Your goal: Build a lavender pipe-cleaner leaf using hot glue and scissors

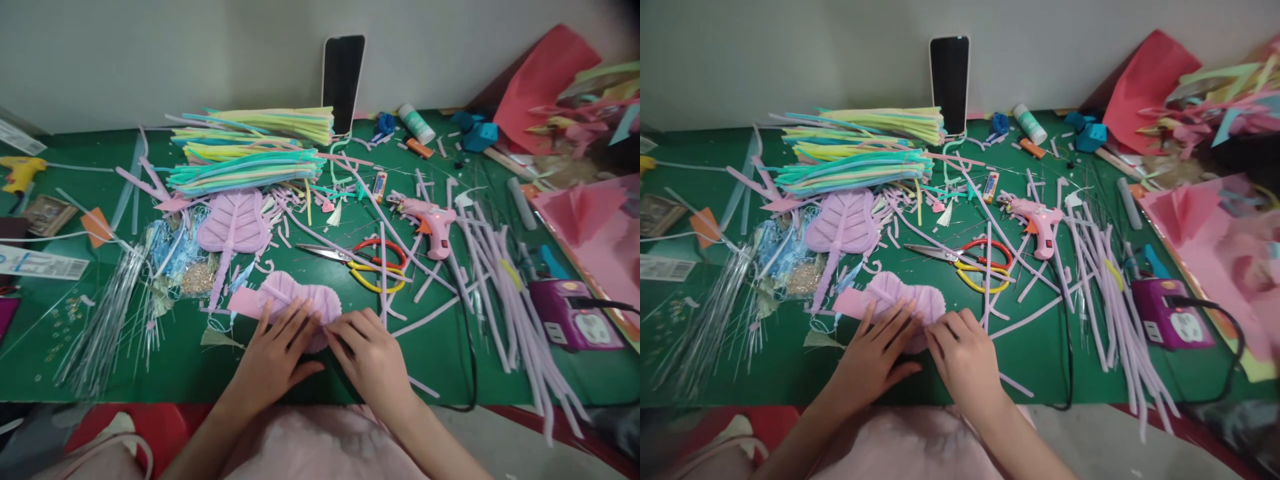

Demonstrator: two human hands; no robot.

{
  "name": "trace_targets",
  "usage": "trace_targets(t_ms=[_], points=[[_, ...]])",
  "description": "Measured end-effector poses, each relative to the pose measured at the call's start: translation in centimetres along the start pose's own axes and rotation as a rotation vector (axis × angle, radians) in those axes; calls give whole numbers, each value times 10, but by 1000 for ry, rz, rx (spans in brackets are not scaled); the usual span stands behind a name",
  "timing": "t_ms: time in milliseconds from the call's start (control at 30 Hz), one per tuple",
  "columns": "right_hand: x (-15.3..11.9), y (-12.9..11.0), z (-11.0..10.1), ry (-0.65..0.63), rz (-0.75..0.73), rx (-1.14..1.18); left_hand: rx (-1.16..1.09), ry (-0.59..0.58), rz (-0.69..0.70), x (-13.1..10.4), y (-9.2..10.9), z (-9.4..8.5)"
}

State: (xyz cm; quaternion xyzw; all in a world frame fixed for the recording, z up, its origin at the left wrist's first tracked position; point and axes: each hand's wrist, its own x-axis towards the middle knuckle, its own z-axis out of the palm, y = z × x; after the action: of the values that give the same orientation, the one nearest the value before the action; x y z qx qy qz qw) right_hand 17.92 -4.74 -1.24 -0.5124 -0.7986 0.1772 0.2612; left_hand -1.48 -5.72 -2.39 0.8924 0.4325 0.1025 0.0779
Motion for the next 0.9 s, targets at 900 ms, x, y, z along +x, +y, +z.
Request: trace_targets(t_ms=[900], points=[[2, 3, -20, 145, 237, 44, 5, 233, -126, -5, -22, -13]])
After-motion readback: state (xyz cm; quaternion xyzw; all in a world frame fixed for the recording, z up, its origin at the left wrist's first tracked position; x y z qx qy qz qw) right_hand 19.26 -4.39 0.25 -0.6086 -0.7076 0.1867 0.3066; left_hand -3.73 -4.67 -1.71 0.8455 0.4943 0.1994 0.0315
